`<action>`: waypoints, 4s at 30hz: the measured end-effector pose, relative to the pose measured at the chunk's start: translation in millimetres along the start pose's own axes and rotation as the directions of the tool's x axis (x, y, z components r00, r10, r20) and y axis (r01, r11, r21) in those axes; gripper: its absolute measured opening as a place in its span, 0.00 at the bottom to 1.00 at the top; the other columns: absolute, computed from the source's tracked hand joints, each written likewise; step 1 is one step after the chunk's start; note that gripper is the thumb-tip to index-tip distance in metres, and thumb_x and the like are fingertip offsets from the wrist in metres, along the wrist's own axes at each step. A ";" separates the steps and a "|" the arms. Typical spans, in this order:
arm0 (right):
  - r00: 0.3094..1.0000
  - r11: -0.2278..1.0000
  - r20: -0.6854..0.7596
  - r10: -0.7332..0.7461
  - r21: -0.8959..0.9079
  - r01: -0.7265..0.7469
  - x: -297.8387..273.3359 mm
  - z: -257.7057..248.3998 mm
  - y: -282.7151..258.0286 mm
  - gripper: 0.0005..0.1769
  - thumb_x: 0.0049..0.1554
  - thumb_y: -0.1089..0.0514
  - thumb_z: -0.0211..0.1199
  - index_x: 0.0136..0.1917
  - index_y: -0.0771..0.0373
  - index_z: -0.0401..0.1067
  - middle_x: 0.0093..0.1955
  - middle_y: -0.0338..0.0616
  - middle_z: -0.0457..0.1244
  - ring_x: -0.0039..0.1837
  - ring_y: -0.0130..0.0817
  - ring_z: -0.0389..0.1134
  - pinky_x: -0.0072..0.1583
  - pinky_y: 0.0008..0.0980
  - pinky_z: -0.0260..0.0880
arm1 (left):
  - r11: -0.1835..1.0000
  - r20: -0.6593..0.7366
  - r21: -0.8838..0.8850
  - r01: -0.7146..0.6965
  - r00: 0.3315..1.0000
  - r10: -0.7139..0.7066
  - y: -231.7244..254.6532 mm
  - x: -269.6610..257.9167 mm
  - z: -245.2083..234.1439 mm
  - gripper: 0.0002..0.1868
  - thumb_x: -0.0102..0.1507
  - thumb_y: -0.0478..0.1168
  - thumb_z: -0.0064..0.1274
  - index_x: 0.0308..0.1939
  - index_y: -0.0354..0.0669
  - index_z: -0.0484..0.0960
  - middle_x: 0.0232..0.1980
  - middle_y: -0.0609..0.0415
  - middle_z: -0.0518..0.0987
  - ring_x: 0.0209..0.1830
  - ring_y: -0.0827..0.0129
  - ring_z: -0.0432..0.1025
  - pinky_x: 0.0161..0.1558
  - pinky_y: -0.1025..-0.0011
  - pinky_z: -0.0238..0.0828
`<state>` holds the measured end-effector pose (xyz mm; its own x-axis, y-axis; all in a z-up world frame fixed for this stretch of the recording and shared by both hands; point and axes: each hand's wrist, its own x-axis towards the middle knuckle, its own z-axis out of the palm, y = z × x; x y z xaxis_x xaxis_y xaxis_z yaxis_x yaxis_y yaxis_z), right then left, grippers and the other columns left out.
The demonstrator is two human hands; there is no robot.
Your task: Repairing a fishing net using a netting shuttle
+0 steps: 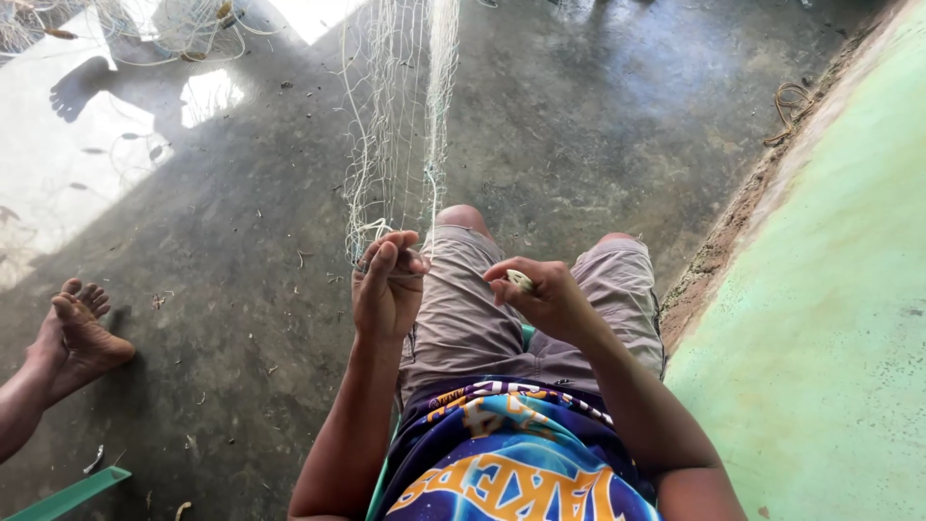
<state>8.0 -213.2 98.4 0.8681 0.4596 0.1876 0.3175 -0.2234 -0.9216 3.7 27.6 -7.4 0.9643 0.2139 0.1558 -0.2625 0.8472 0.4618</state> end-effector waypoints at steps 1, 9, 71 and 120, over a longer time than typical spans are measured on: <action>1.000 1.000 0.003 0.002 0.001 -0.002 -2.3 4.7 2.4 0.07 0.61 0.55 0.68 0.52 0.54 0.82 0.34 0.35 0.73 0.36 0.25 0.70 0.43 0.26 0.69 | 1.000 -0.003 0.000 -0.001 1.000 0.001 1.2 -0.8 1.0 0.14 0.74 0.36 0.46 0.58 0.39 0.84 0.55 0.39 0.86 0.39 0.62 0.83 0.47 0.66 0.78; 0.998 0.999 -0.056 0.030 0.026 -0.029 -28.9 56.0 27.7 0.07 0.57 0.61 0.69 0.48 0.54 0.84 0.34 0.40 0.71 0.38 0.29 0.71 0.44 0.31 0.73 | 0.989 0.010 -0.143 0.029 1.000 -0.028 1.0 -8.8 -20.5 0.15 0.73 0.39 0.45 0.58 0.41 0.84 0.57 0.41 0.85 0.32 0.70 0.72 0.45 0.66 0.68; 0.926 0.962 0.334 -0.173 -0.145 0.232 -66.5 104.0 38.5 0.03 0.58 0.59 0.66 0.42 0.52 0.74 0.33 0.42 0.65 0.36 0.52 0.71 0.36 0.39 0.70 | 0.977 -0.041 -0.198 0.077 0.995 -0.087 -10.0 -44.3 -42.2 0.25 0.69 0.50 0.38 0.46 0.34 0.86 0.47 0.34 0.83 0.36 0.57 0.73 0.51 0.55 0.70; 0.614 0.194 0.616 -0.493 -0.610 0.768 122.3 29.8 -187.6 0.29 0.69 0.26 0.49 0.60 0.51 0.70 0.52 0.39 0.62 0.46 0.32 0.63 0.46 0.33 0.66 | 0.991 -0.144 0.129 -0.016 0.989 0.035 34.2 6.4 22.5 0.05 0.67 0.35 0.60 0.43 0.44 0.78 0.30 0.59 0.70 0.27 0.76 0.64 0.34 0.74 0.67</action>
<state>43.2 -89.4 284.2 0.1415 0.9221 0.3602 0.9612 -0.2150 0.1727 0.2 47.0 29.1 0.9493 0.3111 0.0442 -0.2800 0.7737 0.5683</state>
